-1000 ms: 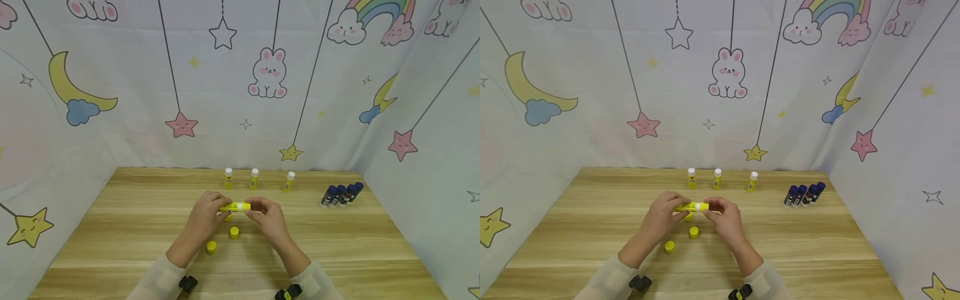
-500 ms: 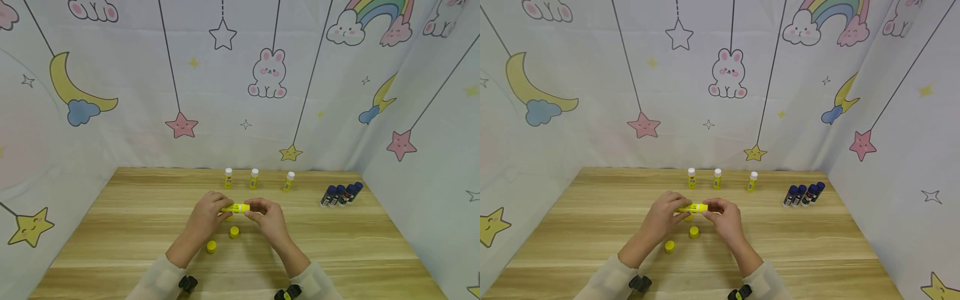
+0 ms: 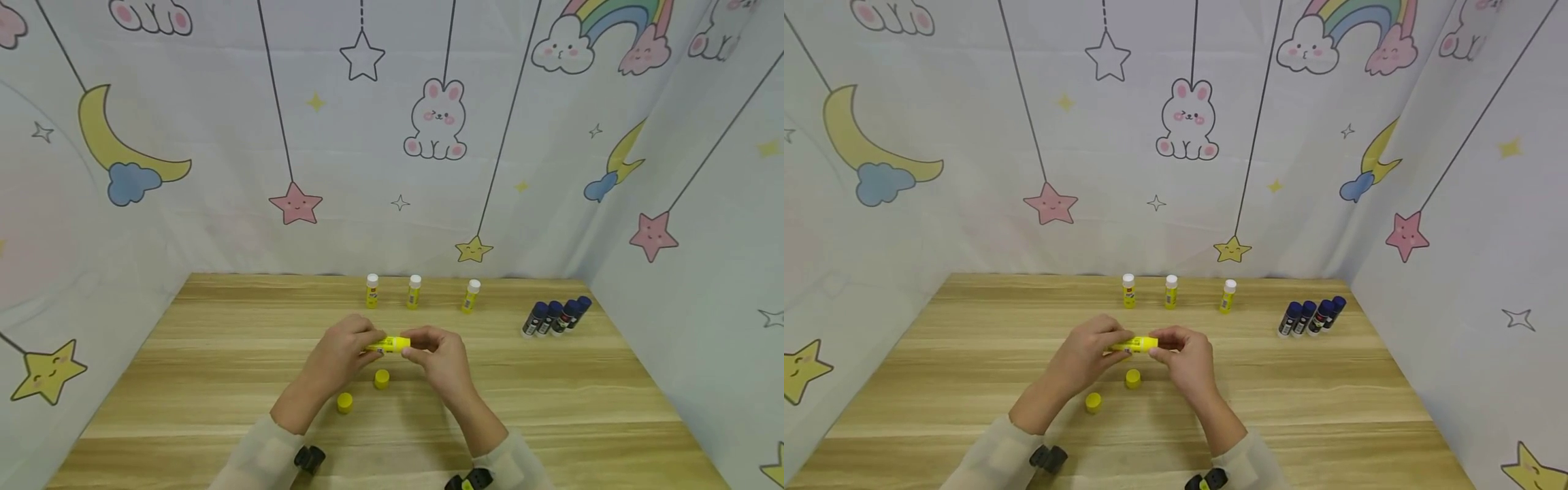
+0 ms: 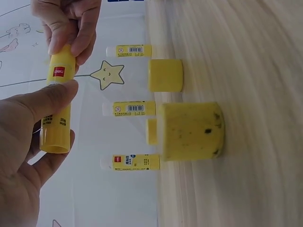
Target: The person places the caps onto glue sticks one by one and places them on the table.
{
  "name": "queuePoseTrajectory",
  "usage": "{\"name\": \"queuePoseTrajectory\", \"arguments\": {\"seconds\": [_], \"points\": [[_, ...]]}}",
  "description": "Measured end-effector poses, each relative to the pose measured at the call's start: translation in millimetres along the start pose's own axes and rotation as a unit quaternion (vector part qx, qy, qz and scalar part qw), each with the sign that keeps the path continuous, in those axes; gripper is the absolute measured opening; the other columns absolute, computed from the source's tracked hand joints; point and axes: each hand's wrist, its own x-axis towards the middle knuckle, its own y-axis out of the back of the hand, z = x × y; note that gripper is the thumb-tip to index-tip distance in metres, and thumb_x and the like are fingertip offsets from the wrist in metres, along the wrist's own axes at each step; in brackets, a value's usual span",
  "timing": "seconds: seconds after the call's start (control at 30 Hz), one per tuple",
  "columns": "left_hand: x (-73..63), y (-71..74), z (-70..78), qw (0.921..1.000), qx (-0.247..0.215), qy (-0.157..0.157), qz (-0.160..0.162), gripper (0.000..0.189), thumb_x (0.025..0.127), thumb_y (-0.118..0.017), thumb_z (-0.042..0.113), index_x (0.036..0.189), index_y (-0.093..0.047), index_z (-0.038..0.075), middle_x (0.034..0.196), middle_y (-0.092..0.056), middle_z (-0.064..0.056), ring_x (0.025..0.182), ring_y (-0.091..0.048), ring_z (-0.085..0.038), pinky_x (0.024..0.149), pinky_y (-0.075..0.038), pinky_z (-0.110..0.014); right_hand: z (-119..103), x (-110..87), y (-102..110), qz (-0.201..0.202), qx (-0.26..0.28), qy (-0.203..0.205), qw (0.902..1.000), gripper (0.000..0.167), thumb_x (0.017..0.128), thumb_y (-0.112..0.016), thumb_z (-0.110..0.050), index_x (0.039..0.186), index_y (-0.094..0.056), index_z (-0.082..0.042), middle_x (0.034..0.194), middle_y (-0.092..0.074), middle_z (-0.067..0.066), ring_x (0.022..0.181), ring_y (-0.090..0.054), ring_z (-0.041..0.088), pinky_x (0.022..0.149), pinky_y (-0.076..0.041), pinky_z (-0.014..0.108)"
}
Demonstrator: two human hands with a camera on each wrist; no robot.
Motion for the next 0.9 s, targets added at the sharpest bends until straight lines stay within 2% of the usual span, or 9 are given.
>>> {"name": "queuePoseTrajectory", "arguments": {"seconds": [0.3,0.47,0.57,0.67,0.9], "points": [[1.8,-0.3,2.5,0.9999,0.001,-0.007,-0.008,0.031,0.072,-0.092,0.01,0.1,-0.079,0.007,0.091,-0.067,0.002,0.084,-0.062,-0.011,0.071,-0.055,-0.019,0,-1.3,-1,0.011,-0.013,-0.007,0.9998,0.018,0.083,-0.079,0.004,0.1,-0.078,-0.002,0.1,-0.073,0.01,0.089,-0.066,0.021,0.072,-0.057,0.021],[4.3,1.0,4.6,0.9999,0.003,-0.008,-0.01,0.03,0.073,-0.091,0.009,0.1,-0.079,0.006,0.091,-0.068,0.001,0.082,-0.061,-0.012,0.07,-0.055,-0.02,-13,-4.8,-3,0.019,-0.028,0.0,0.9994,0.016,0.083,-0.077,0.009,0.097,-0.076,0.003,0.096,-0.073,0.014,0.086,-0.066,0.023,0.069,-0.055,0.019],[5.7,0.9,5.0,0.9999,0.004,-0.01,-0.009,0.029,0.073,-0.091,0.009,0.099,-0.079,0.006,0.091,-0.068,0.001,0.082,-0.061,-0.012,0.07,-0.055,-0.021,-13,-4.1,-2,0.017,-0.021,0.003,0.9996,0.016,0.083,-0.077,0.008,0.097,-0.077,0.002,0.096,-0.073,0.013,0.087,-0.067,0.022,0.07,-0.057,0.02],[5.9,0.0,4.9,0.9999,0.004,-0.011,-0.009,0.03,0.073,-0.091,0.009,0.099,-0.079,0.006,0.09,-0.068,0.001,0.082,-0.061,-0.012,0.07,-0.055,-0.02,-3,0.7,0,0.014,-0.013,0.0,0.9998,0.017,0.082,-0.079,0.006,0.097,-0.077,-0.001,0.097,-0.074,0.011,0.088,-0.068,0.022,0.073,-0.059,0.021],[5.8,-2.3,4.2,0.9999,0.007,-0.01,-0.008,0.03,0.072,-0.092,0.01,0.099,-0.079,0.006,0.09,-0.068,0.0,0.082,-0.061,-0.012,0.07,-0.055,-0.02,-2,1.3,1,0.013,-0.012,-0.001,0.9998,0.017,0.081,-0.08,0.006,0.097,-0.078,-0.002,0.098,-0.074,0.01,0.089,-0.068,0.021,0.075,-0.059,0.022]]}}
